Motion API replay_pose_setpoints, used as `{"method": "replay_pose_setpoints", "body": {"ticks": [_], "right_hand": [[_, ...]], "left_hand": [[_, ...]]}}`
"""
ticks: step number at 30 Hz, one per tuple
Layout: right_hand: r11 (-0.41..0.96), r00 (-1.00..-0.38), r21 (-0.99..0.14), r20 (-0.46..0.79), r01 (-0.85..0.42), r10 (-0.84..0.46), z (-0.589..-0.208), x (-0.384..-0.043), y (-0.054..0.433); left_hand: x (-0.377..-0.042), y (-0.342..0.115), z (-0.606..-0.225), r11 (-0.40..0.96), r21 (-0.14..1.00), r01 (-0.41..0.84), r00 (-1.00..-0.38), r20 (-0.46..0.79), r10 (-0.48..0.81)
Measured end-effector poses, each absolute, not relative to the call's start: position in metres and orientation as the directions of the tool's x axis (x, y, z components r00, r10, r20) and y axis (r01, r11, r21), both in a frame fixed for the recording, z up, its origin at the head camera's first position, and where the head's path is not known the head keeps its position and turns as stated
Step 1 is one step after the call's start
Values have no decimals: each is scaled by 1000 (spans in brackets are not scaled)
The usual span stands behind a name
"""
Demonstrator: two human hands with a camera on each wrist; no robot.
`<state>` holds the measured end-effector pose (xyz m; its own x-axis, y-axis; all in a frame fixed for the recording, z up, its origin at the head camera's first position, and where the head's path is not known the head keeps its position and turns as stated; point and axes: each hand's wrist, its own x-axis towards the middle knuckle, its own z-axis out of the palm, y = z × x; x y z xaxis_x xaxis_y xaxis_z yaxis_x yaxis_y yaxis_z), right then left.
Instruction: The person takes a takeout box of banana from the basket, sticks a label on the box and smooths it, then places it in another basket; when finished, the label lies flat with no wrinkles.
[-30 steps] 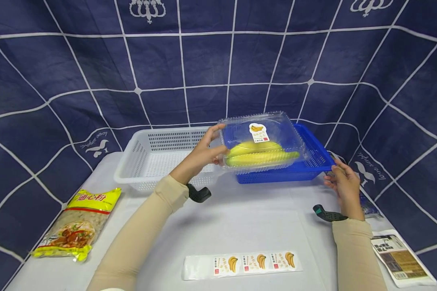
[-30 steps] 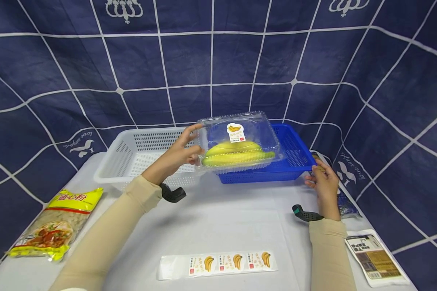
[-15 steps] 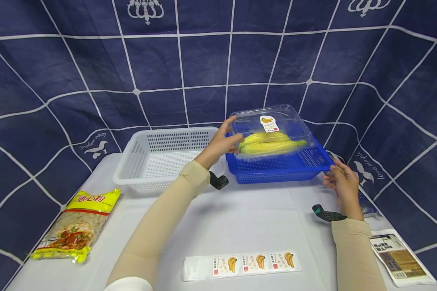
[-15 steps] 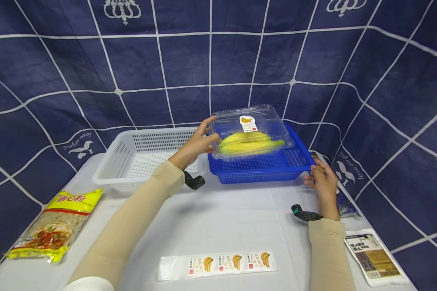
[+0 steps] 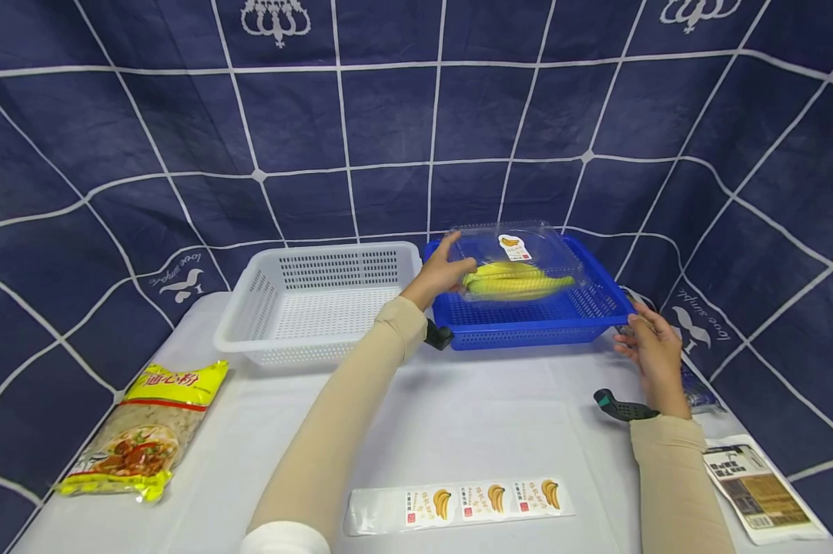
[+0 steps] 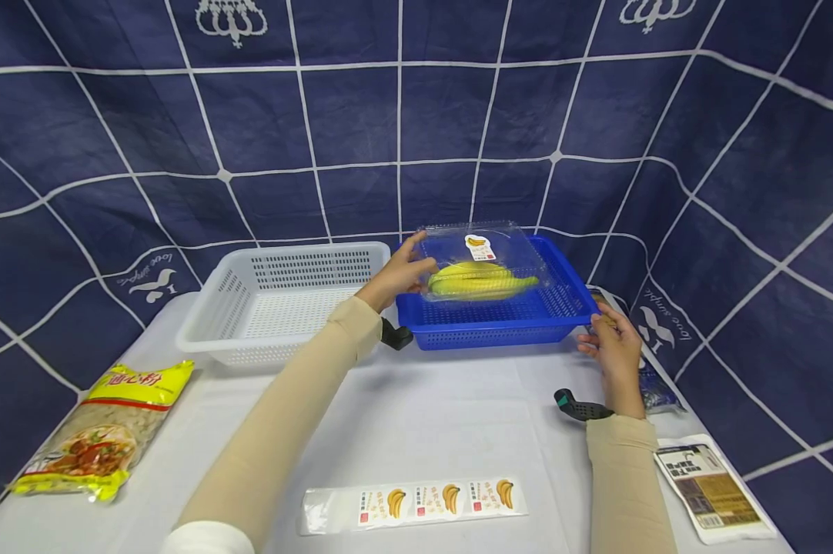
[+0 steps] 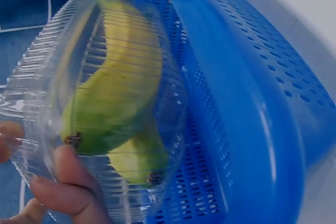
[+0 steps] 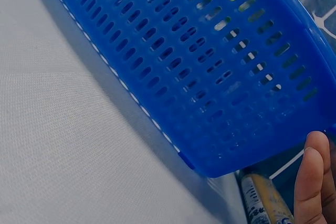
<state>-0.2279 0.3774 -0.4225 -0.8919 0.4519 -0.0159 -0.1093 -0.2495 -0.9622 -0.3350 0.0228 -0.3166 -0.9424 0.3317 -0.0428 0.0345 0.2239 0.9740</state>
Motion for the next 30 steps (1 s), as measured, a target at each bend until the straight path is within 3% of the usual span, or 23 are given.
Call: {"method": "replay_pose_setpoints", "body": {"ticks": [30], "right_hand": [[-240, -893, -962, 6, -128, 451, -424, -229, 377]], "left_hand": [[-350, 49, -342, 423, 906, -10, -939, -154, 308]]}}
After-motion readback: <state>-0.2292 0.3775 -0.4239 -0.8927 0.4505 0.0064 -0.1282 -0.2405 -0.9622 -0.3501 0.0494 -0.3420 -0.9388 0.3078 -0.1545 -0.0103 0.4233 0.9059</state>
